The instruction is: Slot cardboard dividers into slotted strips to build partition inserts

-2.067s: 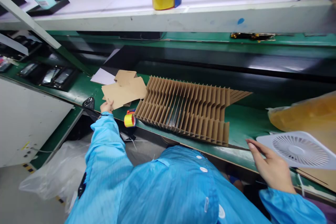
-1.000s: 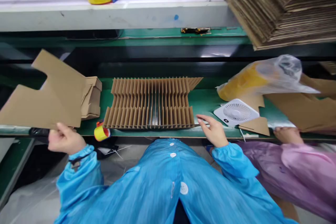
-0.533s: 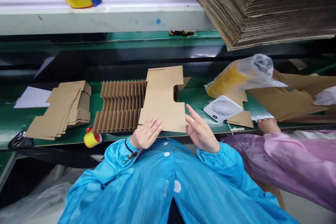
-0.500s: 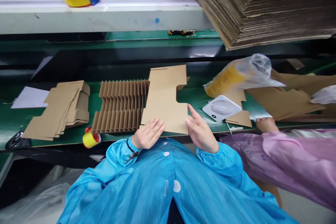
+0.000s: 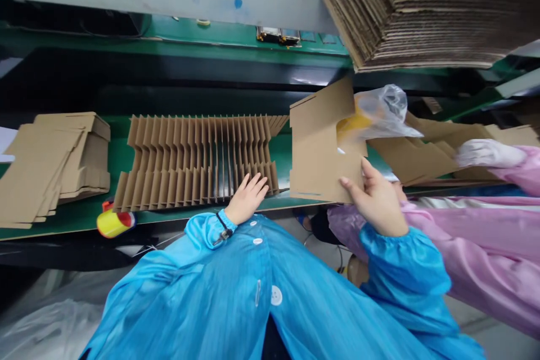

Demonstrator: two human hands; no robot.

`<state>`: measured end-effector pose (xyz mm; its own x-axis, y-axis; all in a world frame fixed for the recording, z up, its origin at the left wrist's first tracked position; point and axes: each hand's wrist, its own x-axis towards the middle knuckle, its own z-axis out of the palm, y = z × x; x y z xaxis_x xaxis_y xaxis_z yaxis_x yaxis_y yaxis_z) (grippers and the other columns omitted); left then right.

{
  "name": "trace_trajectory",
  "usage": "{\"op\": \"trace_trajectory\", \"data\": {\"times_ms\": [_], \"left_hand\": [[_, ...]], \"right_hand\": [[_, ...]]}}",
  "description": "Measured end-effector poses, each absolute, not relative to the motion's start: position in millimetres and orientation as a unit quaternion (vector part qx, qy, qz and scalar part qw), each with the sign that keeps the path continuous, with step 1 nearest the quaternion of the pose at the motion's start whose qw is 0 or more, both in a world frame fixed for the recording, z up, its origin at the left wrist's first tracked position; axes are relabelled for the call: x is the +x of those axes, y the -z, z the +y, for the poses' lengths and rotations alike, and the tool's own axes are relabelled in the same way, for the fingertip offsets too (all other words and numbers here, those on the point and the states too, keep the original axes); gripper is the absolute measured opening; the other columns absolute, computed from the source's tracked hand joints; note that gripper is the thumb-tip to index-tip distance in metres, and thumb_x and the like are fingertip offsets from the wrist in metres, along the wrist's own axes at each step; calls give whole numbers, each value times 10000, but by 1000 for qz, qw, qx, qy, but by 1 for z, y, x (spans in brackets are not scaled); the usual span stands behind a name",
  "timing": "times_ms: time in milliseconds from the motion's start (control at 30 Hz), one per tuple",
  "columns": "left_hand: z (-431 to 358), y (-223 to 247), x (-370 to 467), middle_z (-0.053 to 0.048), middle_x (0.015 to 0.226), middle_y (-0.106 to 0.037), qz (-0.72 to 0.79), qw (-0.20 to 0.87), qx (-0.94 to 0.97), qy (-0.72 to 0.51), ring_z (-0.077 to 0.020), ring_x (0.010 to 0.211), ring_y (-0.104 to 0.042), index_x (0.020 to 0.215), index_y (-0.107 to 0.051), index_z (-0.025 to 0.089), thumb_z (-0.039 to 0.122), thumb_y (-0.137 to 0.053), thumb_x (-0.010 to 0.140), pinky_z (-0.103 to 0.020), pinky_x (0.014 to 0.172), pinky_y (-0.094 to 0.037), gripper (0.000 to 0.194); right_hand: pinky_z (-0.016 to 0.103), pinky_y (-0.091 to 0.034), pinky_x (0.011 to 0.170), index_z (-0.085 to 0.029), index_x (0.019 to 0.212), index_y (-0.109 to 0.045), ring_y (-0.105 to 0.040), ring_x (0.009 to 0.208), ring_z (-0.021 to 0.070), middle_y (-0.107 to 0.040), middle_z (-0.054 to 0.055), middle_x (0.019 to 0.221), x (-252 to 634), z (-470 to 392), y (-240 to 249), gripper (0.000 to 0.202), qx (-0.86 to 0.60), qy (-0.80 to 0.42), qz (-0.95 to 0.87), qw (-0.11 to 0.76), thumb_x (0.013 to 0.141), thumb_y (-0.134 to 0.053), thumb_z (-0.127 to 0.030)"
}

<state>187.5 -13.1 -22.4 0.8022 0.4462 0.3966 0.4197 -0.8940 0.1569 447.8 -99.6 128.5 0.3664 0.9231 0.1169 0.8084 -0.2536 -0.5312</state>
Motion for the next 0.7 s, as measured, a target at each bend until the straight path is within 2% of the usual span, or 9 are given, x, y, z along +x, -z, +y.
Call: {"op": "trace_trajectory", "data": {"times_ms": [167,467,700], "left_hand": [[-11,32,192,-154,1337,-555,232,30,949,-210,-304,1306,-457,1189,-607,104,123,-486,924,-534,1078,-398,292],[-13,32,188,-160,1354,-538,226,34,950,-213,-307,1327,-430,1214,-592,100,111,-447,932,-537,1075,-396,317],[-14,31,189,-154,1349,-545,229,23,949,-215,-310,1317,-442,1200,-598,96,122,-464,929,-529,1069,-408,303]], "right_hand": [[471,-481,944,-90,1366,-491,-610,1100,325,-649,173,1194,431,-77,-148,602,-803,-50,-570,165,811,-500,-325],[425,-511,823,-6,1398,-419,-670,867,313,-714,174,927,403,-33,-162,625,-799,-51,-599,30,813,-449,-224],[390,-510,816,2,1413,-384,-665,891,299,-714,180,945,395,-19,-157,627,-794,-61,-605,-23,821,-445,-195]]}}
